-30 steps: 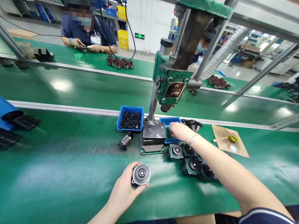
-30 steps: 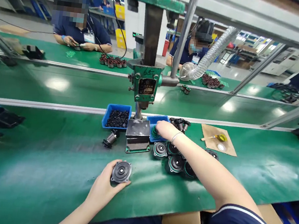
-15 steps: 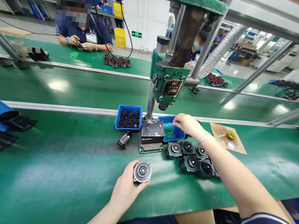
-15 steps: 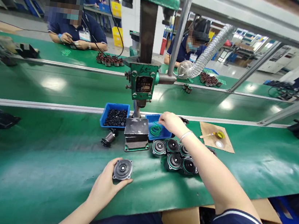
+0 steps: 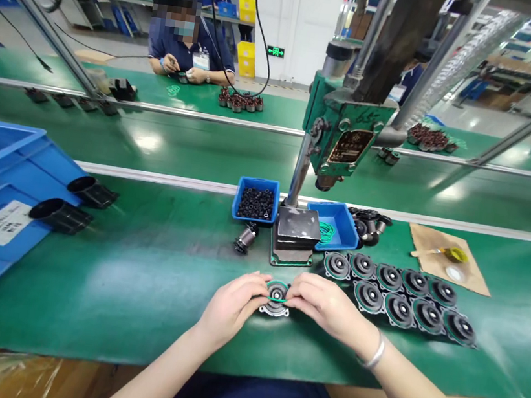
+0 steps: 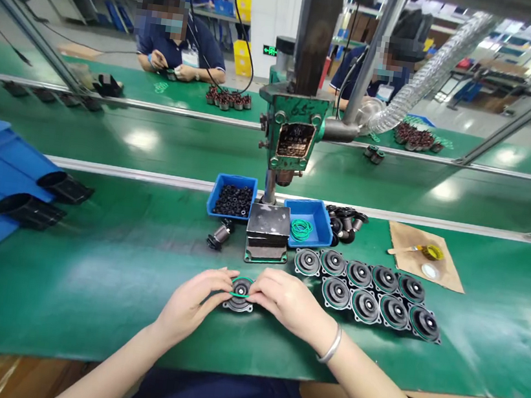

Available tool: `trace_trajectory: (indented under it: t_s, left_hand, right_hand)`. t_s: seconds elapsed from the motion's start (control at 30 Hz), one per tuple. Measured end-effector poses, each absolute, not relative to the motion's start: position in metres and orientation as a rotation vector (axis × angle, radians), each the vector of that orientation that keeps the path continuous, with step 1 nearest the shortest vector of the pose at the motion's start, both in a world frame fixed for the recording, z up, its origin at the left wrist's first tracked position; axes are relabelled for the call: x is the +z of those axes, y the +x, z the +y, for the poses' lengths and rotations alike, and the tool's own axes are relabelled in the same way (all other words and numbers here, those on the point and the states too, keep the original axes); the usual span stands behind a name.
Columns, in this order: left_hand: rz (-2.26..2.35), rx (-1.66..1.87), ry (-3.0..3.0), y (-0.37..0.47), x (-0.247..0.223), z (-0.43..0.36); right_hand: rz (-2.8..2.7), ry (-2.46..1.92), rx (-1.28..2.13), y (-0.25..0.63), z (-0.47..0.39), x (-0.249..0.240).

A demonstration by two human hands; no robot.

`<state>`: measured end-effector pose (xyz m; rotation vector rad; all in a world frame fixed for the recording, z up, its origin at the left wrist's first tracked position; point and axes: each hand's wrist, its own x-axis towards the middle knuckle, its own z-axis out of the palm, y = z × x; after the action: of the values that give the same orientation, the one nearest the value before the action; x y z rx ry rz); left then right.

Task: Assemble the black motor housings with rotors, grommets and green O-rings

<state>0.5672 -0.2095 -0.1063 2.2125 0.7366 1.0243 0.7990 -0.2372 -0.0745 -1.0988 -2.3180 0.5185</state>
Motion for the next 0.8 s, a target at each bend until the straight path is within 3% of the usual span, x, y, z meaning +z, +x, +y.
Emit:
trace_trajectory:
  t_s: [0.27,0.57,0.8]
  left_hand:
    - [0.715,0.896,2.173,0.559,-0.111,-0.201]
    - [0.682,0.583,2.202,0.549,-0.096,-0.209]
    - [0.844,0.8,2.212,0.558,-0.123,-0.228]
  right_hand:
    - [-2.258,-1.2,0.638,0.8,-0.245,-0.085]
    - [-2.286,-1.167,0.15,0.781,-0.277,-0.103]
    - [-2.167,-1.1,0.003,0.784,-0.285,-0.103]
